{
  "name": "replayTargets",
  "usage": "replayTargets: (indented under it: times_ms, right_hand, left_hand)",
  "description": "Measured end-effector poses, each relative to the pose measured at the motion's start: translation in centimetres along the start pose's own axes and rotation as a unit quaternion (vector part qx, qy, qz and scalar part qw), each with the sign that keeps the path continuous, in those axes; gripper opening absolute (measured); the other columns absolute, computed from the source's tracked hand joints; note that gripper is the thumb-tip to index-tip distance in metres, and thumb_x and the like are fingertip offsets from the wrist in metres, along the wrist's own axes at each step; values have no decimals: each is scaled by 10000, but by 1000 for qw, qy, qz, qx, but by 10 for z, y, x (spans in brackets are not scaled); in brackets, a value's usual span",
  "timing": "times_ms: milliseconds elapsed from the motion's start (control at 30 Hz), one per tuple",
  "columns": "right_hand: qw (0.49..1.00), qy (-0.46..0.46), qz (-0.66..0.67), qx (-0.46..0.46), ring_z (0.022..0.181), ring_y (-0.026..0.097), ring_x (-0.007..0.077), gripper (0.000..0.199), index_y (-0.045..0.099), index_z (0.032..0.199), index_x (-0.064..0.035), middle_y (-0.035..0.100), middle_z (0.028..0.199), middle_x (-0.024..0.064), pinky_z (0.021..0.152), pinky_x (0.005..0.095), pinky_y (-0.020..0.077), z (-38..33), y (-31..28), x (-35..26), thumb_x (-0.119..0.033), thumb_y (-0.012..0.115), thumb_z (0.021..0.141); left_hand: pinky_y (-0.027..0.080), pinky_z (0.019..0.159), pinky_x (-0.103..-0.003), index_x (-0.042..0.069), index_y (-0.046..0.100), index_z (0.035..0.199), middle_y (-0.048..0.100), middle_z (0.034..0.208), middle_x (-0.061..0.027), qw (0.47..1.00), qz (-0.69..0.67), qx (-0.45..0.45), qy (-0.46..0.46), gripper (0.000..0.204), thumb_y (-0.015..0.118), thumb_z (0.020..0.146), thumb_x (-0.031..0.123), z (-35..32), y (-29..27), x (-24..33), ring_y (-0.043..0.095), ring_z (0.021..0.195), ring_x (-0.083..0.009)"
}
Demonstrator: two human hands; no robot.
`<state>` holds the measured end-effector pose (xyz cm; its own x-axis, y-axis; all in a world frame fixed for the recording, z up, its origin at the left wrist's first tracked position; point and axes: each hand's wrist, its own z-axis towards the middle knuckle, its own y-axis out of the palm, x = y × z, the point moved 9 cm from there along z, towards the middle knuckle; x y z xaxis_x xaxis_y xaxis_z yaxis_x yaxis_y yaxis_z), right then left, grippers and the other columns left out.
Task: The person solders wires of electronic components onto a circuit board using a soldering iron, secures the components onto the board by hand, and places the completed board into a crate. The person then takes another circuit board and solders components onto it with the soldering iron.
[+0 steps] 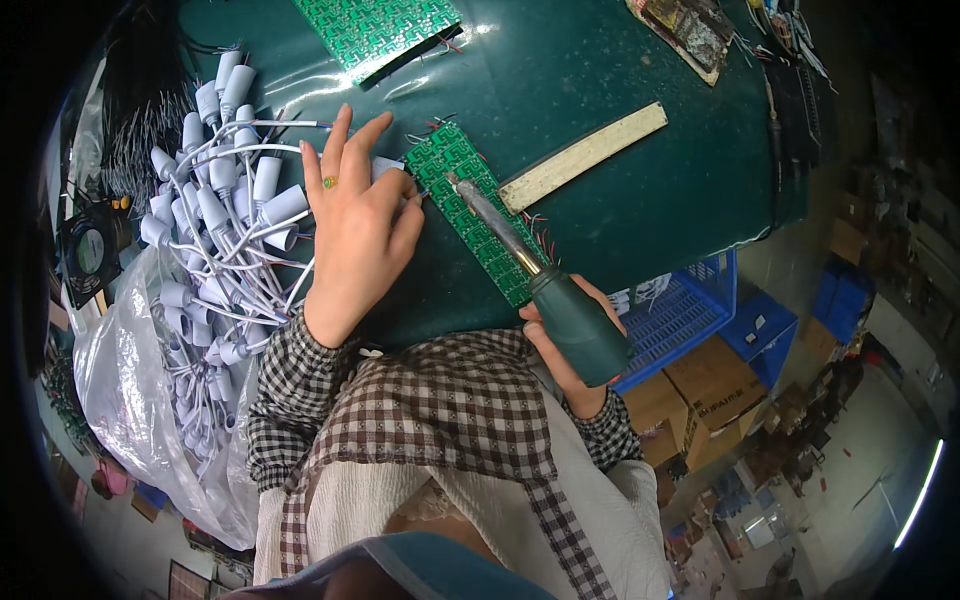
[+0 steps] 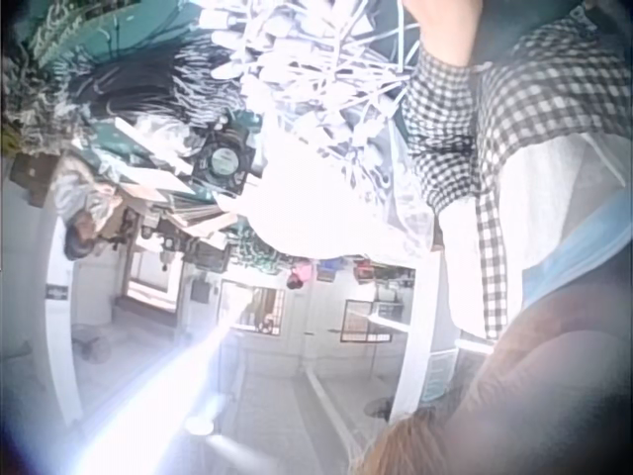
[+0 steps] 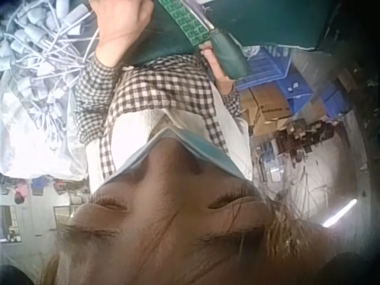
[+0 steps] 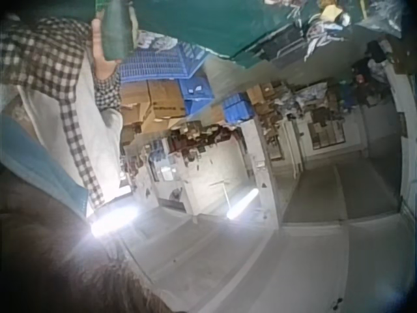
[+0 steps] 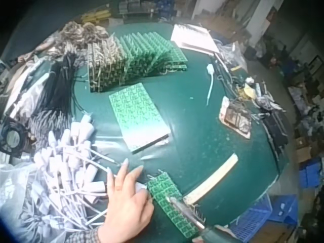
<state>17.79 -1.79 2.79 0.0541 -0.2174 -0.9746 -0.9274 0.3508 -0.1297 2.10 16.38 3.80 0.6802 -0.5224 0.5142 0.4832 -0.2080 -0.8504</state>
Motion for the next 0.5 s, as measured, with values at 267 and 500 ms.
replayTargets:
  times_ms: [267, 500]
  right_hand:
    - [988, -11, -155, -8, 831, 694, 205, 539, 555, 1177, 63, 687, 980, 137, 749, 317, 552, -1, 3, 0, -82, 810, 725]
    - [970, -14, -243, -12, 869, 682, 236, 506, 616, 1108, 43, 663, 1041, 156, 762, 325, 555, 0, 8, -4, -148, 843, 698]
  left_hand:
    - [144, 1081, -688, -15, 592, 734, 466, 1297, -202, 1000, -10, 0, 3, 75, 622, 730, 54, 0, -1, -1, 283, 1363, -445]
    - [146, 1077, -692, -17, 591, 731, 478, 1273, -200, 1000, -6, -3, 1, 70, 620, 726, 47, 1, -1, -1, 300, 1352, -446]
